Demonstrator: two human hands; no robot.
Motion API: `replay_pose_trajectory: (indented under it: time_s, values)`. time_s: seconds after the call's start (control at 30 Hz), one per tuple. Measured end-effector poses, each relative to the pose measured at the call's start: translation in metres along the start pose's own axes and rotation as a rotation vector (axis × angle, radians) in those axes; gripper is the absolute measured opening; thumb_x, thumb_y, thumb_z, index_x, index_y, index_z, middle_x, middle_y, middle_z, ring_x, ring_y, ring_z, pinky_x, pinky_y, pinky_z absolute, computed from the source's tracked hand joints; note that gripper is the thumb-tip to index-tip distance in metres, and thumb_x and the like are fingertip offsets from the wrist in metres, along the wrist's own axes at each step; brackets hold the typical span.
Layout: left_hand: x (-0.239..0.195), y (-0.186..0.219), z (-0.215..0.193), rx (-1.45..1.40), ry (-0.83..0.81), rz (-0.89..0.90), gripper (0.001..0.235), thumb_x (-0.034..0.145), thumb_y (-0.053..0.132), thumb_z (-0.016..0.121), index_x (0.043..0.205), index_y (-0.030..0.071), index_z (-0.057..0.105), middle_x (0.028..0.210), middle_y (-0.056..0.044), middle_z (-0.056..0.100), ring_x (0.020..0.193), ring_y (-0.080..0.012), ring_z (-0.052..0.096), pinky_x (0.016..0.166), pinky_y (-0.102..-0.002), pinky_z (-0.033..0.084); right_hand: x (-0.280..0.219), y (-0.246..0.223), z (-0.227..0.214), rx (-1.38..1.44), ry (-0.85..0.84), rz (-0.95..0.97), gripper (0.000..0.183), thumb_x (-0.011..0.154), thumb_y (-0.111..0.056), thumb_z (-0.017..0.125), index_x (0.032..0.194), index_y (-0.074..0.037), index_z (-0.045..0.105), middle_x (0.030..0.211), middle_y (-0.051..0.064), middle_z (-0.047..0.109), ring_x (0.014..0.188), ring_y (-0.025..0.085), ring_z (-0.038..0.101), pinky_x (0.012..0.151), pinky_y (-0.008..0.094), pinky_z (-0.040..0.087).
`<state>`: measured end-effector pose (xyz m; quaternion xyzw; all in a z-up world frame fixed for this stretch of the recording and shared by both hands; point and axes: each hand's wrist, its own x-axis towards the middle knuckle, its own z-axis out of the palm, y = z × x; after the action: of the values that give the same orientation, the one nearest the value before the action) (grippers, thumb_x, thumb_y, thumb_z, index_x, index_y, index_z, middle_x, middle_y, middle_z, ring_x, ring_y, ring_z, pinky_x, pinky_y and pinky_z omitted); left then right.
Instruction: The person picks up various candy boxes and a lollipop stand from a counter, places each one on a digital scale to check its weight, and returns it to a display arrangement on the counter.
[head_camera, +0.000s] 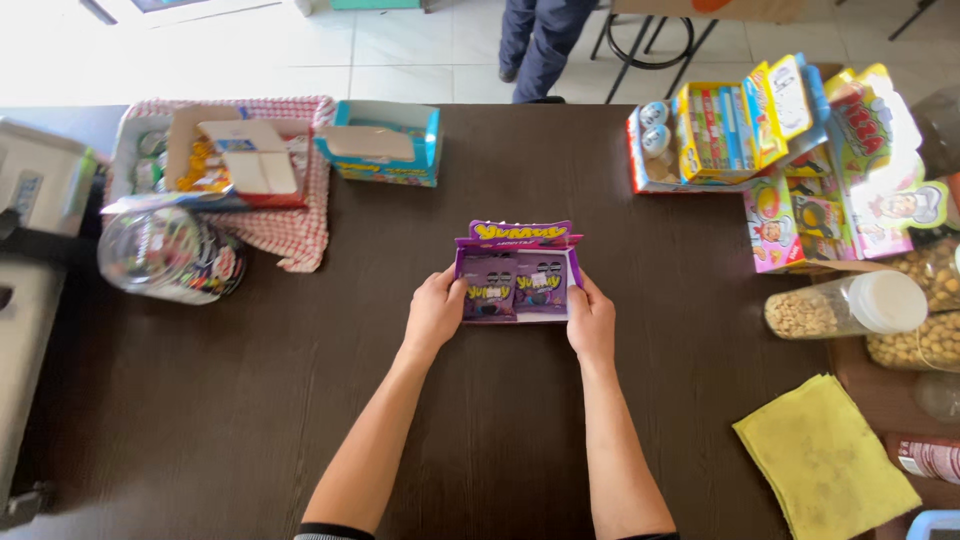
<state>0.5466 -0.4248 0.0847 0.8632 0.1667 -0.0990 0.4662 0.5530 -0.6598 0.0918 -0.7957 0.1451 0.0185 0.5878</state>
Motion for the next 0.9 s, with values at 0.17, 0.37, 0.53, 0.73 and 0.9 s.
replay_pose_trajectory:
  time_s: [0.17, 0.37, 0.53, 0.73, 0.9]
  values:
    - [-0.067, -0.062, -0.041, -0.048, 0.133, -0.056, 0.049, 0.105, 0.033, 0.052, 0.145, 0.014, 0.071, 0.131, -0.020, 0.073, 0.131, -0.0455, 0.064, 0.114, -0.059, 0.051, -0.053, -0.030, 0.039, -0.048, -0.170, -0.037, 0.048, 0.101, -0.022, 0.058, 0.146, -0.016, 0.073, 0.144, 0.013, 0.074, 0.143, 0.032, 0.061, 0.122, 0.049, 0.045]
    - [-0.177, -0.146, -0.099, -0.123, 0.367, -0.189, 0.042, 0.104, 0.034, 0.054, 0.133, 0.015, 0.076, 0.122, -0.016, 0.076, 0.125, -0.0402, 0.068, 0.109, -0.054, 0.055, -0.134, -0.035, 0.109, -0.125, -0.426, -0.114, 0.048, 0.099, -0.024, 0.060, 0.144, -0.020, 0.075, 0.137, 0.013, 0.077, 0.139, 0.034, 0.064, 0.118, 0.050, 0.048]
    - [-0.289, -0.227, -0.151, -0.225, 0.539, -0.357, 0.040, 0.105, 0.034, 0.054, 0.129, 0.013, 0.078, 0.121, -0.016, 0.076, 0.124, -0.0393, 0.069, 0.108, -0.055, 0.055, -0.242, -0.039, 0.179, -0.215, -0.624, -0.175, 0.048, 0.096, -0.026, 0.061, 0.141, -0.028, 0.077, 0.134, 0.005, 0.080, 0.137, 0.029, 0.066, 0.118, 0.046, 0.050]
    - [-0.418, -0.337, -0.200, -0.309, 0.713, -0.476, 0.044, 0.104, 0.036, 0.052, 0.139, 0.020, 0.075, 0.116, -0.014, 0.077, 0.115, -0.0387, 0.073, 0.100, -0.051, 0.059, -0.376, -0.035, 0.276, -0.180, -0.870, -0.274, 0.048, 0.099, -0.023, 0.060, 0.144, -0.021, 0.077, 0.135, 0.012, 0.079, 0.134, 0.035, 0.068, 0.115, 0.051, 0.050]
    - [-0.519, -0.360, -0.256, -0.463, 0.903, -0.562, 0.047, 0.099, 0.037, 0.065, 0.144, 0.024, 0.074, 0.114, -0.010, 0.080, 0.096, -0.0291, 0.079, 0.091, -0.044, 0.062, -0.479, -0.037, 0.341, -0.226, -0.986, -0.285, 0.044, 0.099, -0.025, 0.063, 0.140, -0.022, 0.078, 0.136, 0.009, 0.079, 0.136, 0.029, 0.067, 0.118, 0.047, 0.050]
